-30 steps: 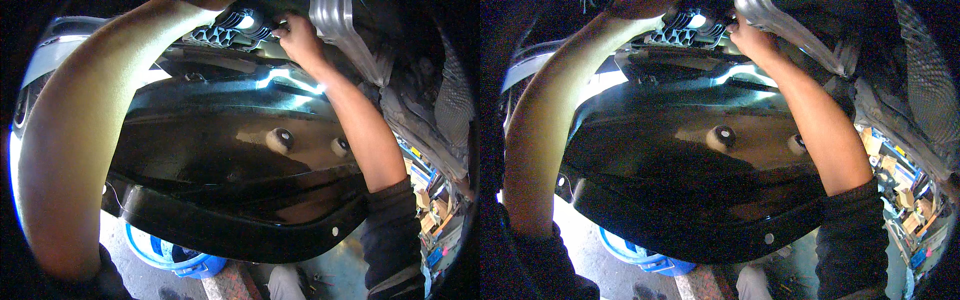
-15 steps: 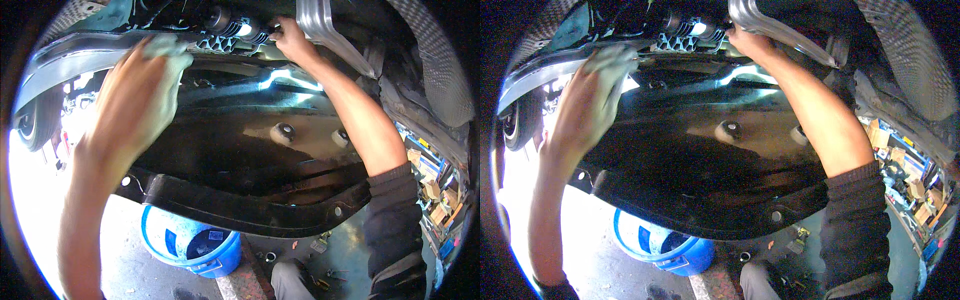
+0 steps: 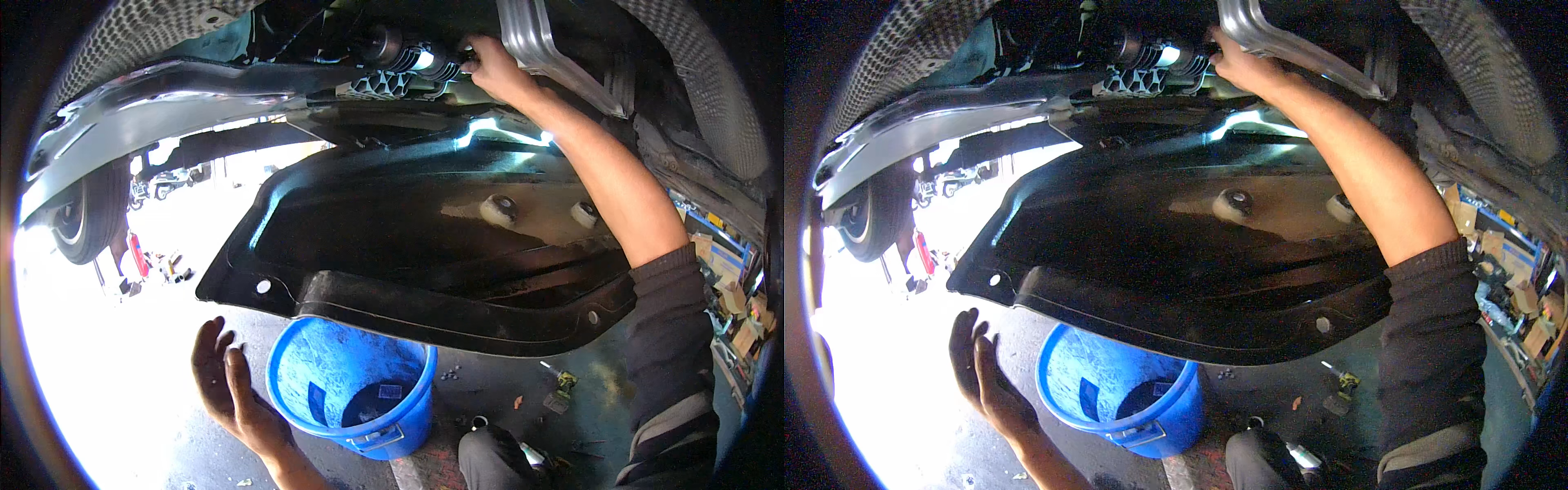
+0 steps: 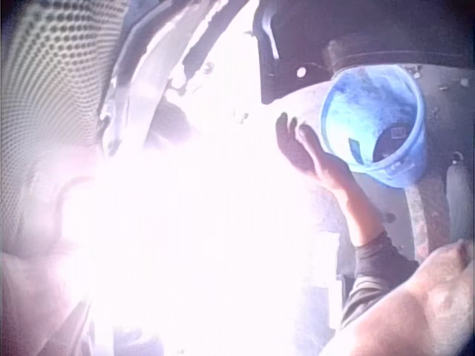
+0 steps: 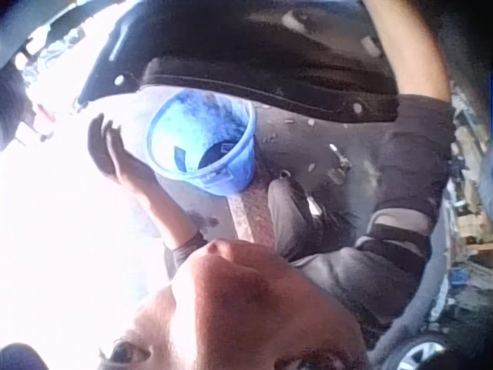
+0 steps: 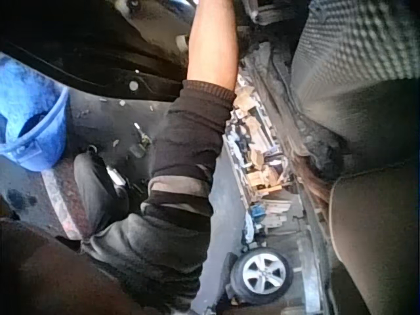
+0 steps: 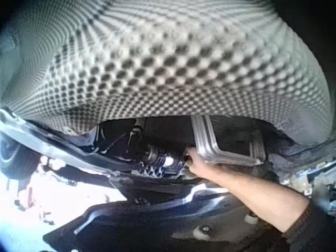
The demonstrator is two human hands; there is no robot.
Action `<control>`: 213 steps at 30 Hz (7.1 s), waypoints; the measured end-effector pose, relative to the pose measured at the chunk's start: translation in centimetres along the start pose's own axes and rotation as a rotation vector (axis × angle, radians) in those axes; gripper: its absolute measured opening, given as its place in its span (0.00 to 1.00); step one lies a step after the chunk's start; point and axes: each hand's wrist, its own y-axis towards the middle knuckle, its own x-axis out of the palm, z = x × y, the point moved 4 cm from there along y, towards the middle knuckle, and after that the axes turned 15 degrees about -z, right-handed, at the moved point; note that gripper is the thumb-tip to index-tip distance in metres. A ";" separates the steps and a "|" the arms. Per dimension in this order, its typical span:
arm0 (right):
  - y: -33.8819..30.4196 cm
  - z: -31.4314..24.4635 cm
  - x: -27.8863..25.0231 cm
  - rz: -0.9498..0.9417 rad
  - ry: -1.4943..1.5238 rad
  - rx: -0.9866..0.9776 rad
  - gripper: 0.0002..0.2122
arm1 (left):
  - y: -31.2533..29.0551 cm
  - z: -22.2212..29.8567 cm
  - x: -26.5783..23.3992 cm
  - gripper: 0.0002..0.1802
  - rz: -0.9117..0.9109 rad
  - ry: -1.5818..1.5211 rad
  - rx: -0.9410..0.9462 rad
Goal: The person works under a raised car, using a pneumatic impact wrench and a flashlight to remove and install bolts on the undercarriage. A blue bucket is positioned below to catch fluids or debris.
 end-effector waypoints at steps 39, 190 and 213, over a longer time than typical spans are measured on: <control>0.0 -1.8 -1.1 0.091 -0.187 0.098 0.10 | -0.6 -1.9 0.9 0.24 -0.060 -0.108 -0.051; 0.1 -7.1 2.9 0.329 0.938 0.533 0.13 | -1.7 6.3 6.3 0.41 -0.437 0.075 0.504; 1.0 -8.1 5.2 0.598 1.049 0.574 0.27 | -1.9 5.8 6.5 0.46 -0.456 0.079 0.448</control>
